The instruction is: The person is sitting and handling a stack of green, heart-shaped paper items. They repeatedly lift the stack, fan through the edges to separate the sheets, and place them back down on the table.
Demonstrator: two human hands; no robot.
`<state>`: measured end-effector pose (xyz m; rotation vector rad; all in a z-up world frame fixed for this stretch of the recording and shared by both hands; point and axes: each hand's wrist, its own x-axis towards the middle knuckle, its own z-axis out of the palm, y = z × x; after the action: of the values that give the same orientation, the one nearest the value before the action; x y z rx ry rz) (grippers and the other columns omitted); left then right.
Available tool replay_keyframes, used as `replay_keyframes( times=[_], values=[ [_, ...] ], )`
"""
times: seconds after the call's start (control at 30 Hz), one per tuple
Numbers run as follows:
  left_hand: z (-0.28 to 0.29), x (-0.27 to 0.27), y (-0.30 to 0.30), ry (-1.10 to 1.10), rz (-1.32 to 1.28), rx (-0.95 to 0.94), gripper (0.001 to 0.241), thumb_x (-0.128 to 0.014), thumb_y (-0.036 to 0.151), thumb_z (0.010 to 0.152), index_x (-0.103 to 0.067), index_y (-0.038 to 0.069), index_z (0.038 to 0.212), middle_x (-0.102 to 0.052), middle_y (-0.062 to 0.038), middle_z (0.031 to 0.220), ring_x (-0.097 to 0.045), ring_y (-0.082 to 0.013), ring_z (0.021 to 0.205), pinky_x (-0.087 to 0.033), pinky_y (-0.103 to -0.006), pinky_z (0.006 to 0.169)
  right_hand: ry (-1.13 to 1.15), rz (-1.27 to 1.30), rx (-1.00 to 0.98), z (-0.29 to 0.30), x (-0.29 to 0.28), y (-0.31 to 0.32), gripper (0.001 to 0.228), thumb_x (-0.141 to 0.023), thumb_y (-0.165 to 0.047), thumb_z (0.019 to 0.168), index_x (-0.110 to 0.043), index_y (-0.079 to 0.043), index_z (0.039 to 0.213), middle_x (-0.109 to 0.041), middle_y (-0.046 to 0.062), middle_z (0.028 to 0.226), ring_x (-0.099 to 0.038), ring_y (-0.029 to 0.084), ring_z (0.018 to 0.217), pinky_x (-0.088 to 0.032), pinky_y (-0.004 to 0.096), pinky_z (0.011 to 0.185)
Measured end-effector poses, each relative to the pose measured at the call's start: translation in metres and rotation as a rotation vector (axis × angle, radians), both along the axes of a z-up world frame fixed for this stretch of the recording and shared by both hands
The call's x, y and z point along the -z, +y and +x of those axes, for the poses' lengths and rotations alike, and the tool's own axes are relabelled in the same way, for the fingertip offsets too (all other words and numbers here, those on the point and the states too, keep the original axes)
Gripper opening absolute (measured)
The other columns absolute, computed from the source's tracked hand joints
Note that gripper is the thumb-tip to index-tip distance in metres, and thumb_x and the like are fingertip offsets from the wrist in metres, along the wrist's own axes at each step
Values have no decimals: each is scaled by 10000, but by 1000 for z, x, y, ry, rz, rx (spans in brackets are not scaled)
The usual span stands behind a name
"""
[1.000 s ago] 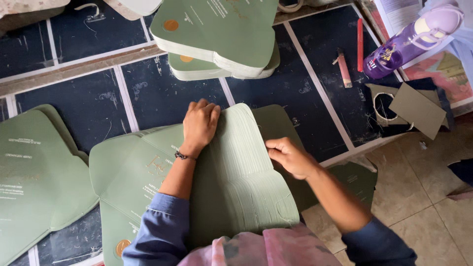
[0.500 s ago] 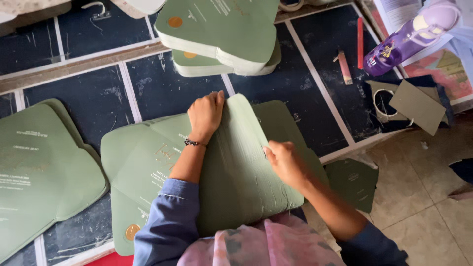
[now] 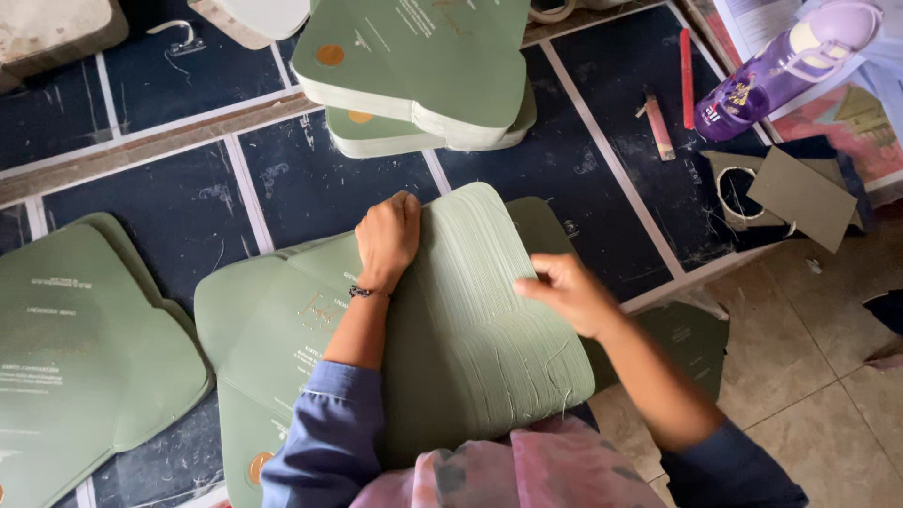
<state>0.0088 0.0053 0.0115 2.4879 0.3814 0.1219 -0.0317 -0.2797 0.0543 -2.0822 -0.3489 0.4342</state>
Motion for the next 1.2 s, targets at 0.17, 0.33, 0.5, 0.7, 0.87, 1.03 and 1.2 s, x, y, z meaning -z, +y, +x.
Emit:
replay_keyframes(
  times=[0.17,0.33,0.5,0.7,0.87,1.03,1.2],
  values=[
    [-1,-2,4,-6,-105,-38,403,-428,399,1032,-674,149,833,-733,-153,790,-733,-444,888,-576,-557,802,335,526,59,36,23,-9,136,-776,-119,938,-702,-54,845,-605,-39,627,-553,51,541,-508,185,492],
    [0,10,10,-75,-217,-32,428,-457,410,1034,-623,114,773,-655,-199,719,-681,-497,829,-530,-569,767,361,560,-7,50,33,2,125,-866,-113,833,-747,-78,839,-635,-45,639,-616,59,572,-527,190,500],
    [1,31,19,-141,-373,-78,410,-513,413,1020,-599,137,729,-595,-164,670,-634,-428,722,-514,-528,768,414,653,-14,48,42,9,155,-863,-125,836,-717,-110,784,-584,-61,591,-564,42,530,-465,168,468],
    [-5,40,22,-473,-705,-25,401,-559,154,1020,-491,163,625,-418,62,569,-414,-77,632,-354,-261,546,385,617,-56,40,29,16,153,-889,-130,813,-738,-106,796,-643,-66,649,-601,30,602,-501,175,529],
    [-5,51,27,-638,-862,-3,429,-578,72,1014,-513,151,597,-422,70,557,-358,-53,573,-288,-225,506,355,605,-105,34,7,25,147,-895,-91,809,-771,-27,855,-696,-16,689,-646,47,650,-521,177,607],
    [-5,49,28,-665,-929,11,429,-582,51,1011,-507,153,602,-408,66,567,-332,-48,565,-257,-225,505,326,578,-117,30,2,27,150,-900,-87,807,-779,-18,865,-691,-15,697,-639,46,667,-525,174,623],
    [-7,41,26,-668,-966,7,429,-587,49,1009,-508,153,601,-405,64,563,-321,-40,547,-246,-223,498,315,583,-129,27,-19,31,138,-885,-65,820,-772,-6,874,-673,-3,697,-634,50,680,-528,184,629]
  ],
)
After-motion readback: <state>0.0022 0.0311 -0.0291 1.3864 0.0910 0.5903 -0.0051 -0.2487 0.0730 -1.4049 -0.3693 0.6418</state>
